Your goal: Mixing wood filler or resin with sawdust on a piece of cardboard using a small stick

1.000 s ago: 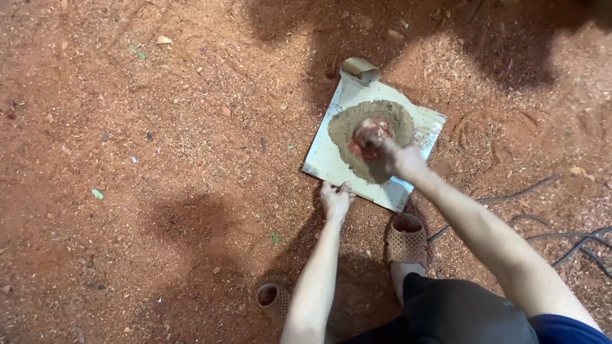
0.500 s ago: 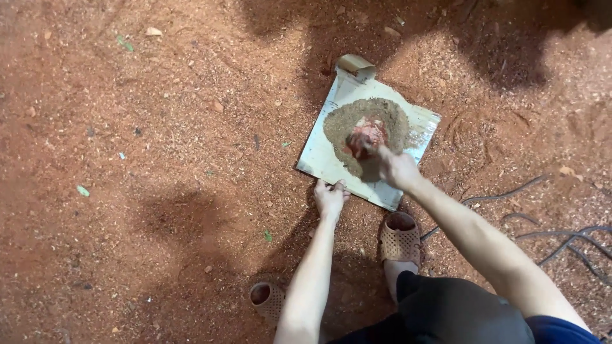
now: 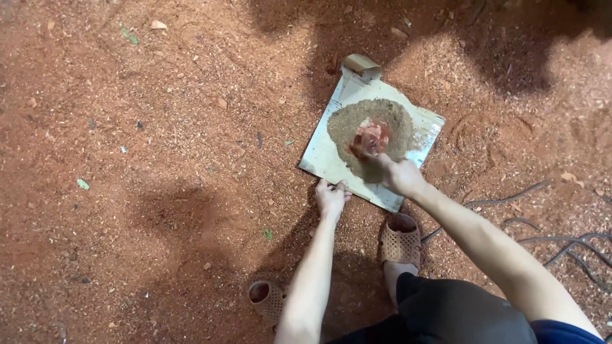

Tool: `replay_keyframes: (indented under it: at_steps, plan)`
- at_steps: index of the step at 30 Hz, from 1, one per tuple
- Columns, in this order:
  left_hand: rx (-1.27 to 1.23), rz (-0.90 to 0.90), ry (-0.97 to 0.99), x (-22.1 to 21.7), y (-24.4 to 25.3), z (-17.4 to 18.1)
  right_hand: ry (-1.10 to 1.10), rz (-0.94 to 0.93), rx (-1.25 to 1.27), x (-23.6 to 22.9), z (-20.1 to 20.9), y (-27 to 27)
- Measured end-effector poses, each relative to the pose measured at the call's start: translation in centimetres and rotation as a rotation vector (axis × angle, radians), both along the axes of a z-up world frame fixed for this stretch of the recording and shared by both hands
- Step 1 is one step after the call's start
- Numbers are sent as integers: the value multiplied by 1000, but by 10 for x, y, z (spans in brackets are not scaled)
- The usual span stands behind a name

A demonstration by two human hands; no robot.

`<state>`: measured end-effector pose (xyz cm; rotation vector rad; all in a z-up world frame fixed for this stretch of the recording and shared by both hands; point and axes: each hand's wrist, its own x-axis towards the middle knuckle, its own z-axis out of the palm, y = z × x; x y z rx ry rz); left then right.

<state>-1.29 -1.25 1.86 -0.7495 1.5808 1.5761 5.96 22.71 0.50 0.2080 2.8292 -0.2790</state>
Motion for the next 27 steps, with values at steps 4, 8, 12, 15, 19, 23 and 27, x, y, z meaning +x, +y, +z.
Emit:
replay_keyframes:
  at_steps: [4, 8, 12, 15, 19, 23, 27]
  plan:
    - [-6, -23, 27, 1, -1, -2, -60, -33, 201, 16, -8, 47]
    - [-29, -32, 39, 3, 1, -6, 39, -194, 141, -9, -15, 41]
    - [-25, -21, 46, 10, 2, -22, -6, -305, 80, -21, -12, 7]
    - [-40, -27, 57, 8, 1, -13, -59, -501, -65, -26, -5, -5]
    - [-35, -10, 56, 6, 3, -8, -117, -500, -133, -38, 32, -24]
    - [-51, -8, 40, -1, 4, 7, -137, -242, -22, -8, 33, -26]
    - [-50, -25, 45, -5, 3, 20, -154, -62, 235, -19, 31, 25]
